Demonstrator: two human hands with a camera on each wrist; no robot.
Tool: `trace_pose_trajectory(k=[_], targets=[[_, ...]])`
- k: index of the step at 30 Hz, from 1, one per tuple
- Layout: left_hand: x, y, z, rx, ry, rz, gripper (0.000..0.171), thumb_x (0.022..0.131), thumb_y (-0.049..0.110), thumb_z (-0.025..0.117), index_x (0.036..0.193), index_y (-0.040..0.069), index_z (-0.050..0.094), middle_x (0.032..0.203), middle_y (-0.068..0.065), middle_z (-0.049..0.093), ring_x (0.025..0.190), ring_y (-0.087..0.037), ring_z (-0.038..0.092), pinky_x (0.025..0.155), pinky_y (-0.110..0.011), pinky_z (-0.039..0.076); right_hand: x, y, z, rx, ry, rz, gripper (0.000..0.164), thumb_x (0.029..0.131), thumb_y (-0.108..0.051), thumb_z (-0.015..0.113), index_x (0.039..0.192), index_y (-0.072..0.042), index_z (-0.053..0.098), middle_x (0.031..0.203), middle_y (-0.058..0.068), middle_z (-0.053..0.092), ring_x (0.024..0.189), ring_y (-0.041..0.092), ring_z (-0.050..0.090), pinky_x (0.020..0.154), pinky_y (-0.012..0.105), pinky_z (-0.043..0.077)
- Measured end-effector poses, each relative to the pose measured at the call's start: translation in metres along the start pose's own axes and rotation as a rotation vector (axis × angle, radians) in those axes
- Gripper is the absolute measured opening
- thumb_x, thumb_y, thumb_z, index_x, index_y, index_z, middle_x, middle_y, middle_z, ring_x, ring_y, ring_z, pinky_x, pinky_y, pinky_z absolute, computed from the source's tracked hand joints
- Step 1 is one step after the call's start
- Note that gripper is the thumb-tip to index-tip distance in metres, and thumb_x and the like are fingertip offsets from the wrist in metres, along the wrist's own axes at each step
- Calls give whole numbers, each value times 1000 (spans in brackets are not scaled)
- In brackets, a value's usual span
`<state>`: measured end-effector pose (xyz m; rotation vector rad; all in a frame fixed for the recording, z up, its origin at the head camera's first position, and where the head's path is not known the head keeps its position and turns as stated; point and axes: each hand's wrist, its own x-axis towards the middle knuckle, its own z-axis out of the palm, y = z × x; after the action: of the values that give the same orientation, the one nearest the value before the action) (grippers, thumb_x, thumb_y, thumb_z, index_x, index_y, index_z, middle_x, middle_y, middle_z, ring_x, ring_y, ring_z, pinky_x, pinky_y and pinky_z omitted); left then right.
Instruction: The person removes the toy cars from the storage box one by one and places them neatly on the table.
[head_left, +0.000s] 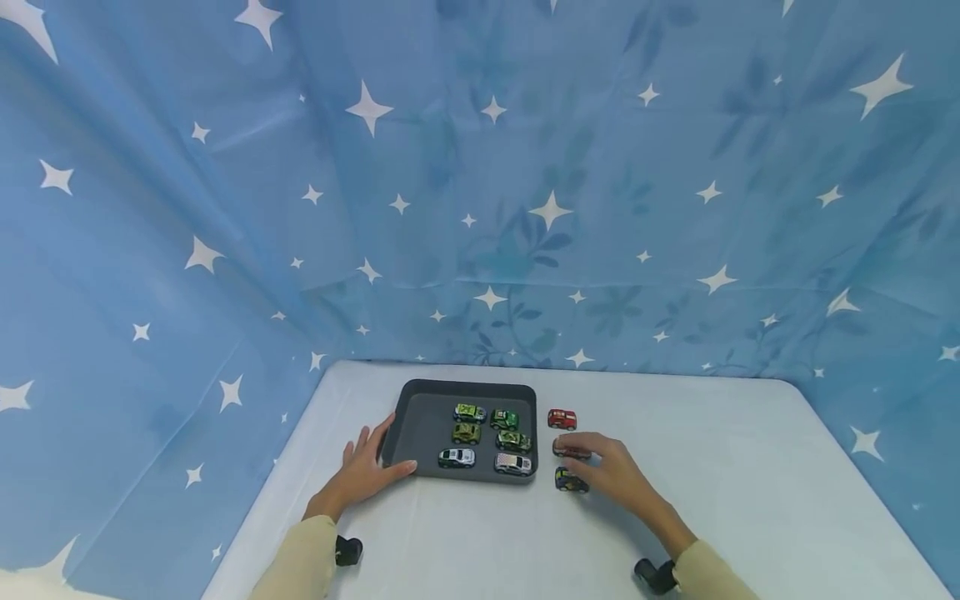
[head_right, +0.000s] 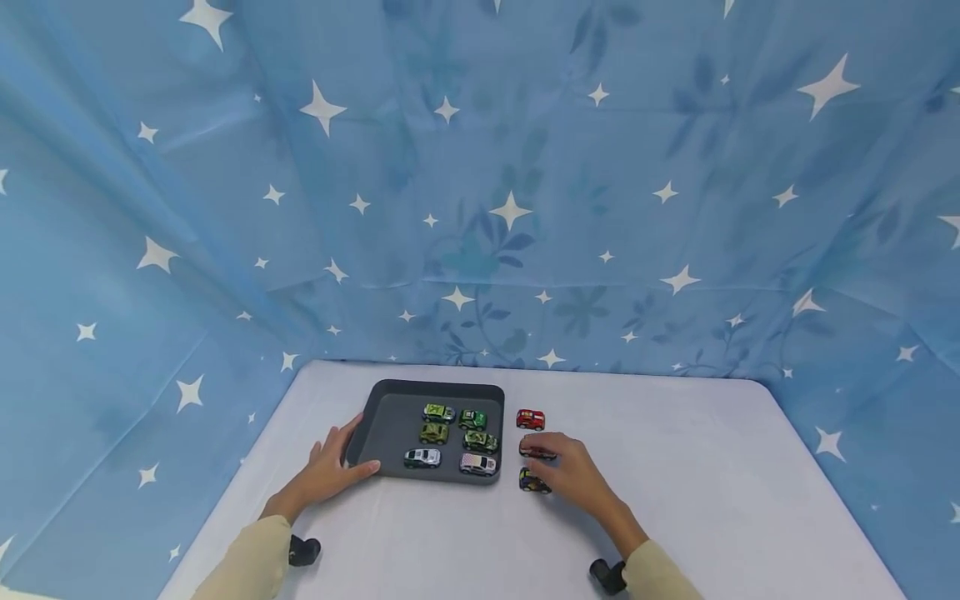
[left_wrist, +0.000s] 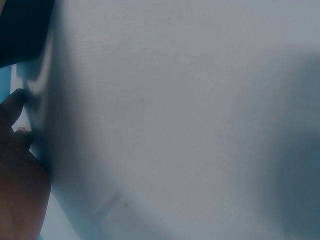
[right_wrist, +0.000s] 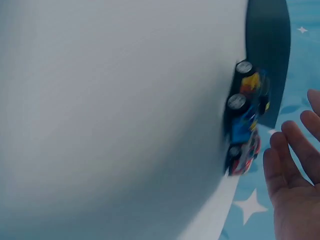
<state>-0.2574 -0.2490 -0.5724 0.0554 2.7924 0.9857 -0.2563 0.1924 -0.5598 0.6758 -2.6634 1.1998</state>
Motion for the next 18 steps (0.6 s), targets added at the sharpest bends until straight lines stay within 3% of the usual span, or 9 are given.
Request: trace_pose_trajectory(k=[5,10,18], targets=[[2,-4,4,-4,5,19,102,77,69,67,157,38,12,163,-16,10,148,-41,-3,112,-68,-3,15,-15,6,51,2,10,35,88,-17,75,122,-11,69,123,1,67,111,23,64,89,44,55],[3,-7,9,-15,0,20,102,77,70,67,157,39,13,163,-17,11,148,-41,-3,111,-70,-1,33,-25,13,100,-21,16,34,90,-24,72,124,-19,68,132,-1,62,123,23,57,93,47,53],[0,-7,3,-29,3,27,101,78,68,68,157,38,13,163,-17,10,148,-41,-3,111,-70,-2,66,-42,30,136,-42,-36,37,92,-34,70,128,-27,65,134,-6,60,127,23,54,99,58,44]])
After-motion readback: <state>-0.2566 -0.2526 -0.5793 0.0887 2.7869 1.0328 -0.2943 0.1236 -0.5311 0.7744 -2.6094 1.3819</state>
